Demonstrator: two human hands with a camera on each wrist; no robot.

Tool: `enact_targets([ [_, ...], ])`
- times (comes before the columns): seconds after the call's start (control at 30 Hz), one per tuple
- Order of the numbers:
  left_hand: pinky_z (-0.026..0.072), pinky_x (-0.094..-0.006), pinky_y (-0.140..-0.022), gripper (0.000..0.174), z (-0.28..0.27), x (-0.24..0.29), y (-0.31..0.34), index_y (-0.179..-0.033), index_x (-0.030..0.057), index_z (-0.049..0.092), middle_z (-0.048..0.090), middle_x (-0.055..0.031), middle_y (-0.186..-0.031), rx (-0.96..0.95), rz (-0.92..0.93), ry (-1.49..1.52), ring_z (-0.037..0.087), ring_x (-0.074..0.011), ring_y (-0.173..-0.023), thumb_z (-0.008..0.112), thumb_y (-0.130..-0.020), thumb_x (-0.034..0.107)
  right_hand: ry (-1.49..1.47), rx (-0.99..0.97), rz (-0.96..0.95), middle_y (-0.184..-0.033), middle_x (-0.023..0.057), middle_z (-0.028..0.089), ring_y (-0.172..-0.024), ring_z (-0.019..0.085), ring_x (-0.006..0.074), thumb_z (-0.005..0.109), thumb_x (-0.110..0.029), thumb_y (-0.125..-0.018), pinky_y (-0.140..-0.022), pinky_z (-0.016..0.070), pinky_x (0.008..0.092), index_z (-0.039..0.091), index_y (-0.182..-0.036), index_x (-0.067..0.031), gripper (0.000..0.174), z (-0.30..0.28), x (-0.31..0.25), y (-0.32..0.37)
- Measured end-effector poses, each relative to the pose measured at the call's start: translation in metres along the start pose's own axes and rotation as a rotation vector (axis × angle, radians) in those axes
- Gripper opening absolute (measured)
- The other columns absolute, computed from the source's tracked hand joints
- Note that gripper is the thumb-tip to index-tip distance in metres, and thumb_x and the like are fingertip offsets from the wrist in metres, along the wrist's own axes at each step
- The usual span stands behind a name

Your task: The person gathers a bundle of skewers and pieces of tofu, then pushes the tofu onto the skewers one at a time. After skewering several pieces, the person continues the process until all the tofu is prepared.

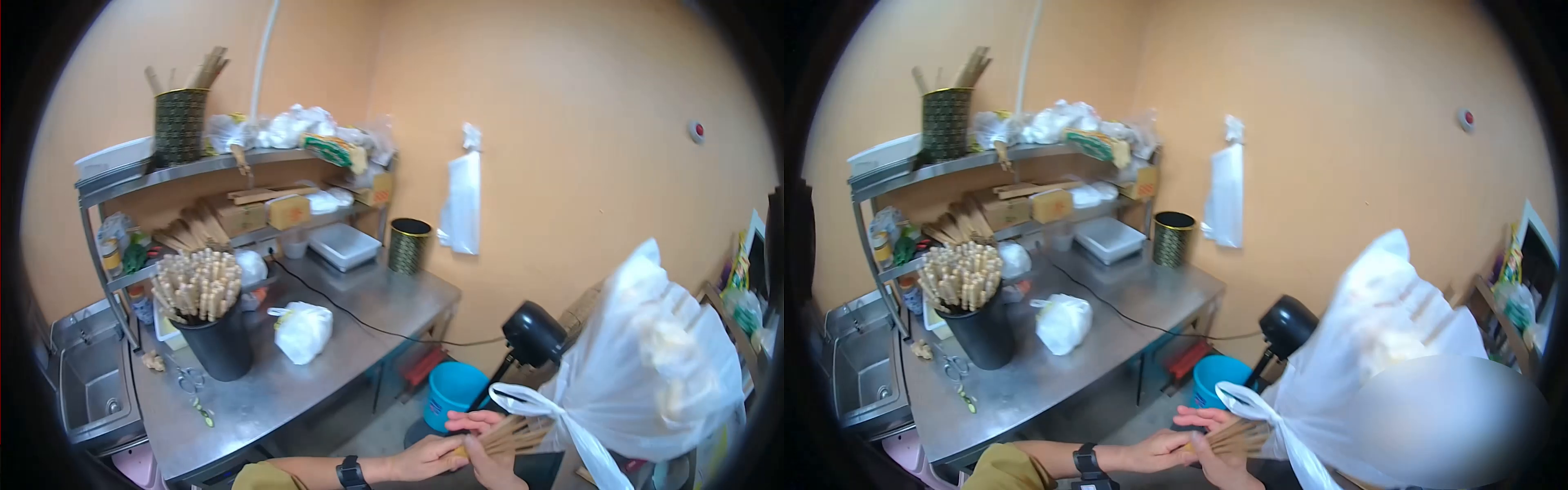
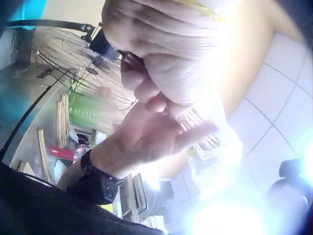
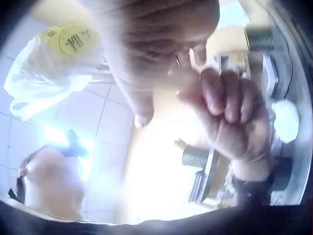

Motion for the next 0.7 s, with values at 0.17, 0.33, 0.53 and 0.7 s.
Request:
enact_targets([
  [0.17,0.0381,-0.0397,-0.097,0.06,-0.139,-0.002,0.074,-0.127,0.0014,0.043,0.051,-0.0164,-0.122,0.366,0.075,-0.36,0.046,-0.0313,-0.118,0.061,-0.085,0.04,0.018,0.006,0.151,-0.081,0.009,0.057,-0.084,0.061,0.0187,0.043,-0.005,-0.095,-0.083,0.0471,0.0326,0.036,-0.107,0.0008,0.015,0.082,0.061,-0.086],
  [0.33,0.038,-0.0404,-0.097,0.054,-0.228,0.052,0.112,-0.118,0.0022,0.052,0.053,-0.0139,-0.118,0.617,0.172,-0.552,0.048,-0.0272,-0.112,0.071,-0.079,0.033,0.581,-0.297,-0.184,-0.076,0.0194,0.057,-0.074,0.06,0.0346,0.054,-0.012,-0.083,-0.063,0.0487,0.0416,0.042,-0.11,-0.0005,0.032,0.171,0.123,-0.152],
  [0.53,0.0376,-0.0244,-0.055,0.004,-0.304,0.057,0.139,-0.091,0.0048,0.049,0.045,-0.0012,-0.074,0.99,0.339,0.621,0.04,-0.0086,-0.061,0.051,-0.093,0.008,0.503,-0.71,0.277,-0.089,0.0121,0.061,-0.077,0.063,0.0228,0.055,-0.021,-0.09,-0.065,0.0501,0.0338,0.036,-0.127,-0.0024,0.045,0.229,0.132,-0.189],
  [0.7,0.0334,-0.0217,-0.053,0.005,-0.343,0.056,0.149,-0.095,0.0057,0.044,0.04,-0.0003,-0.074,0.899,0.395,0.665,0.036,-0.0077,-0.059,0.048,-0.094,0.008,-0.26,-0.909,0.616,-0.099,0.0018,0.054,-0.089,0.055,0.0089,0.049,-0.027,-0.096,-0.076,0.0457,0.0243,0.028,-0.137,-0.0044,0.051,0.235,0.185,-0.22],
])
Point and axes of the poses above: each hand's wrist, its own y-axis away from the middle knuckle, its own z-axis out of the palm, x = y × z, the point moved 1 cm from there along -y, towards the middle knuckle
